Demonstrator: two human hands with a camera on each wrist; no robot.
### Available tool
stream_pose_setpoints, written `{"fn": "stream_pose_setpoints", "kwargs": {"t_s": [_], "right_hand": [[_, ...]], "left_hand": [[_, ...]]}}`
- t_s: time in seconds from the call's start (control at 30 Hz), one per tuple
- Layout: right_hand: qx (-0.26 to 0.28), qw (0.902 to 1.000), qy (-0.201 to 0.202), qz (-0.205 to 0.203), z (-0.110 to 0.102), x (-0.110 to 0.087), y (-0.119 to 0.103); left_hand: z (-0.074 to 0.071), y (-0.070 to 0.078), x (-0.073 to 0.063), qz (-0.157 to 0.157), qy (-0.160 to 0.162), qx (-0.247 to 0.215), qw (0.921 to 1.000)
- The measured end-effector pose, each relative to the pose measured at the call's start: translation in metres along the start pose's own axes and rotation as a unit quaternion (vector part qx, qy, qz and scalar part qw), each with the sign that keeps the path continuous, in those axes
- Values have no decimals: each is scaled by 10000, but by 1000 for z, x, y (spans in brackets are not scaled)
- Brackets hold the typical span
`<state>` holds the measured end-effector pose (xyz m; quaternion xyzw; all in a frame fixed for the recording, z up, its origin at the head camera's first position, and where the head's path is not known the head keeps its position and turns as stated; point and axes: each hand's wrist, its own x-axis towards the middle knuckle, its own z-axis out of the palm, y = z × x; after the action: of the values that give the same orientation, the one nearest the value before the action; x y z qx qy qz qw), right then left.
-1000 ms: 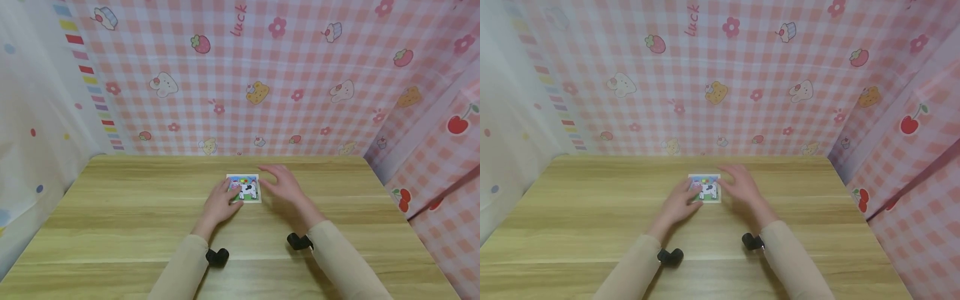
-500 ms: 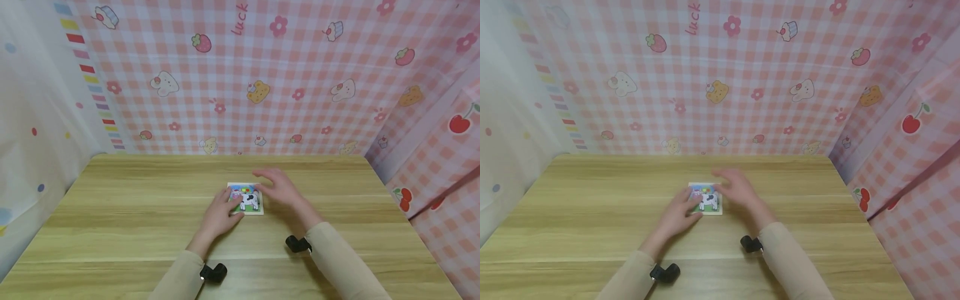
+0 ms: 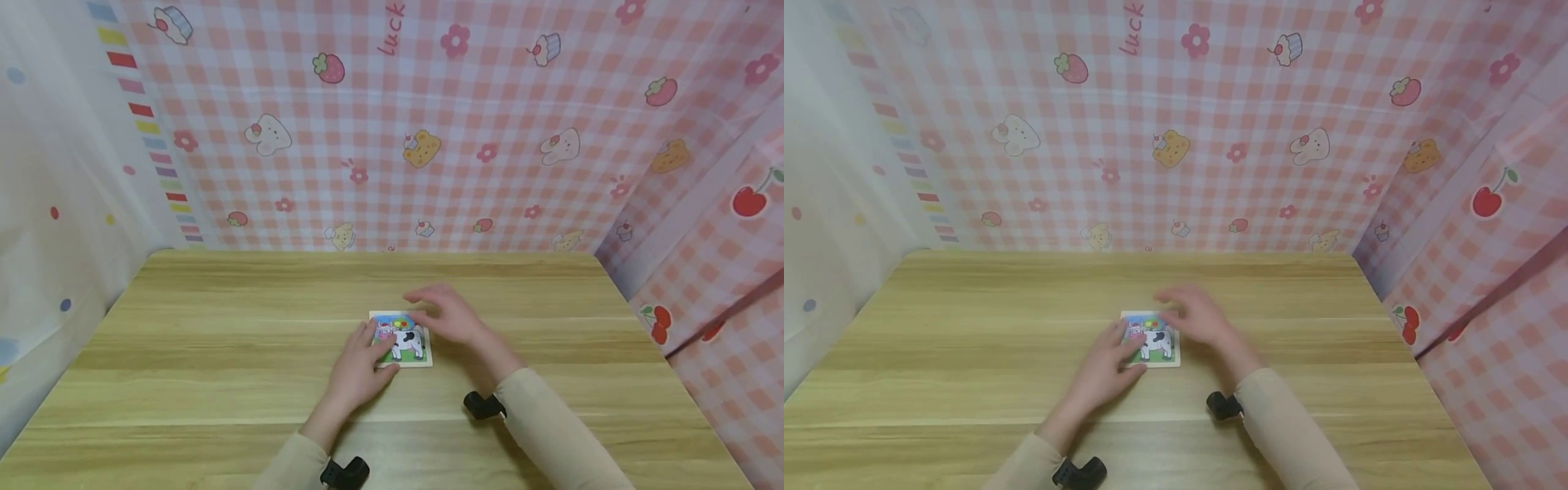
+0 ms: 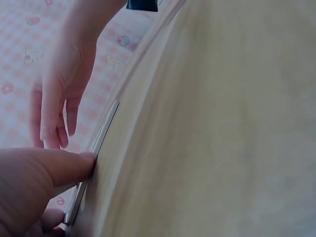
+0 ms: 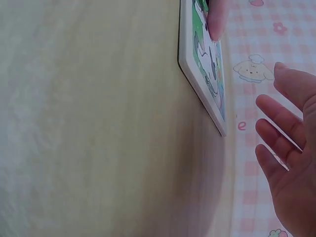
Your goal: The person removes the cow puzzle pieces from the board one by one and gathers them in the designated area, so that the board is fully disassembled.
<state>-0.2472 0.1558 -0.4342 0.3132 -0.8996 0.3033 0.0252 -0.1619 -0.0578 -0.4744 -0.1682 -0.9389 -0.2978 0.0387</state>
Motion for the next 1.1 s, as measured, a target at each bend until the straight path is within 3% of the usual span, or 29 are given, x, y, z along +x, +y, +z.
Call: {"fn": "stream_pose_setpoints", "kwargs": {"t_s": [0.63,0.8,1.1], "right_hand": [[-80,9990,-287,-327,21,1,-2],[-204,9983,-374,-401,25,4,-2],[-226,9974,-533,-418,29,10,-4]], "left_hand": [[-1,9,-23,-47,-70,31,10000],[-4,4,-24,-25,-80,52,10000],[-8,-8,-23,306,-177,223,9991]]}}
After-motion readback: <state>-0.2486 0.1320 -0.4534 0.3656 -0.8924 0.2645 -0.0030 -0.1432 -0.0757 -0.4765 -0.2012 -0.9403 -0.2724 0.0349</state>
